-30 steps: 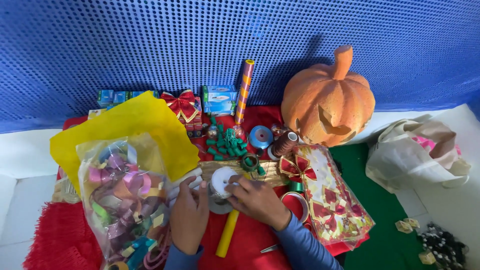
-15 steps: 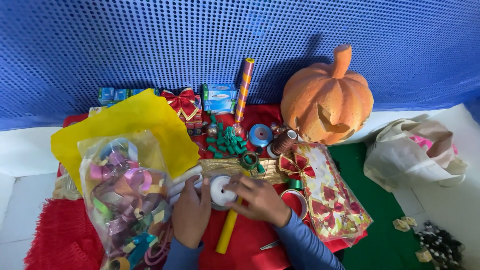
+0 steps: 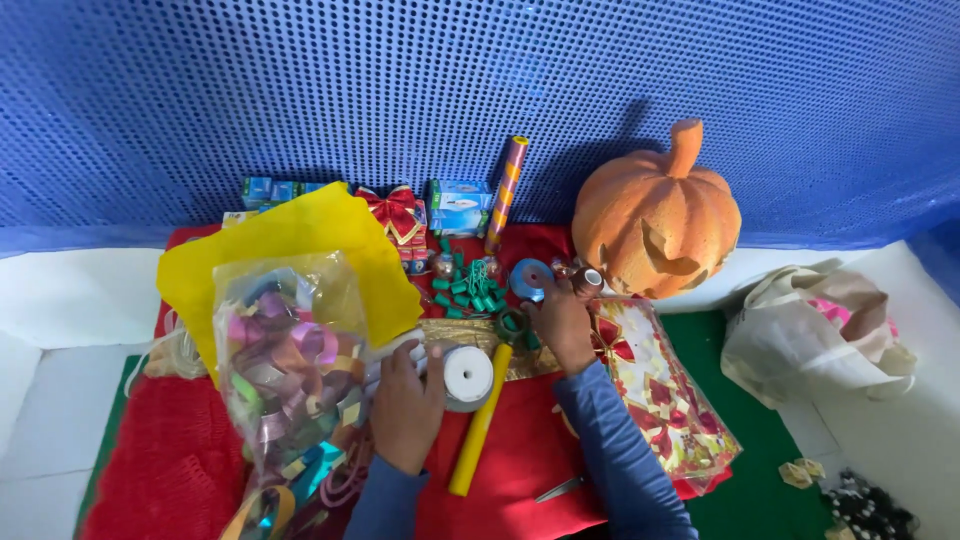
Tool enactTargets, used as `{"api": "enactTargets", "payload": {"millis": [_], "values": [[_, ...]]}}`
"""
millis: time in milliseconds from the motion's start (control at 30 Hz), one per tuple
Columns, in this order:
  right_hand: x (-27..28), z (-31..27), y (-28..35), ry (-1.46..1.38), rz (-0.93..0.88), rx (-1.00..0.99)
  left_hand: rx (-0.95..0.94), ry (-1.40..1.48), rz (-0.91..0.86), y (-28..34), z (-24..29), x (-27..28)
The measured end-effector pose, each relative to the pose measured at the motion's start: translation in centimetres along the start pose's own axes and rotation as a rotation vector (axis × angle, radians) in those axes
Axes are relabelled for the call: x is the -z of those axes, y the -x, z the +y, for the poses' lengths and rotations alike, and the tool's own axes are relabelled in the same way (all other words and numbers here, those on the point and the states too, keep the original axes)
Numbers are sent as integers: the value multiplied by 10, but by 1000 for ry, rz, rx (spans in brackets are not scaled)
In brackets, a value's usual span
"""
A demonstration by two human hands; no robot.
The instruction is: The person handles a roll of white ribbon, then switches to a blue ribbon. They unroll a length of the blue ribbon and wrap it around a yellow cylindrical object on the table. The person continues to wrap the ribbon around the cylinder.
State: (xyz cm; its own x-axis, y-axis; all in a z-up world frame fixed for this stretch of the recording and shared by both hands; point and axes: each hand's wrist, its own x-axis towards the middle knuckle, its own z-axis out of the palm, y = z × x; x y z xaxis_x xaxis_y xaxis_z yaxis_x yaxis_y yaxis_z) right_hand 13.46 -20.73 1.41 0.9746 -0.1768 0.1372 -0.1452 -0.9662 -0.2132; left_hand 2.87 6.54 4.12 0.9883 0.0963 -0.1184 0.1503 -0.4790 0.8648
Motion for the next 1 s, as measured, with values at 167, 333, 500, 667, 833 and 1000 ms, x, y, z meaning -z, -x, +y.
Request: {"api": "enactTargets", "payload": {"millis": [167, 333, 500, 667, 833, 1000], "values": [[-36, 11, -34, 97, -38, -19, 29, 17, -33, -1, 3, 4], [-17, -18, -32, 68, -105, -129, 22, 38, -46, 1, 3, 5], [-23, -18, -32, 59, -131, -163, 23, 30, -65, 4, 7, 10], [-31, -11, -35, 52, -111, -132, 20, 19, -60, 4, 8, 10], [-20, -9, -37, -28, -33, -34, 30, 89, -32, 5, 14, 17], [41, -35, -8, -504, -66, -142, -2, 268, 27, 8, 18, 23]]}}
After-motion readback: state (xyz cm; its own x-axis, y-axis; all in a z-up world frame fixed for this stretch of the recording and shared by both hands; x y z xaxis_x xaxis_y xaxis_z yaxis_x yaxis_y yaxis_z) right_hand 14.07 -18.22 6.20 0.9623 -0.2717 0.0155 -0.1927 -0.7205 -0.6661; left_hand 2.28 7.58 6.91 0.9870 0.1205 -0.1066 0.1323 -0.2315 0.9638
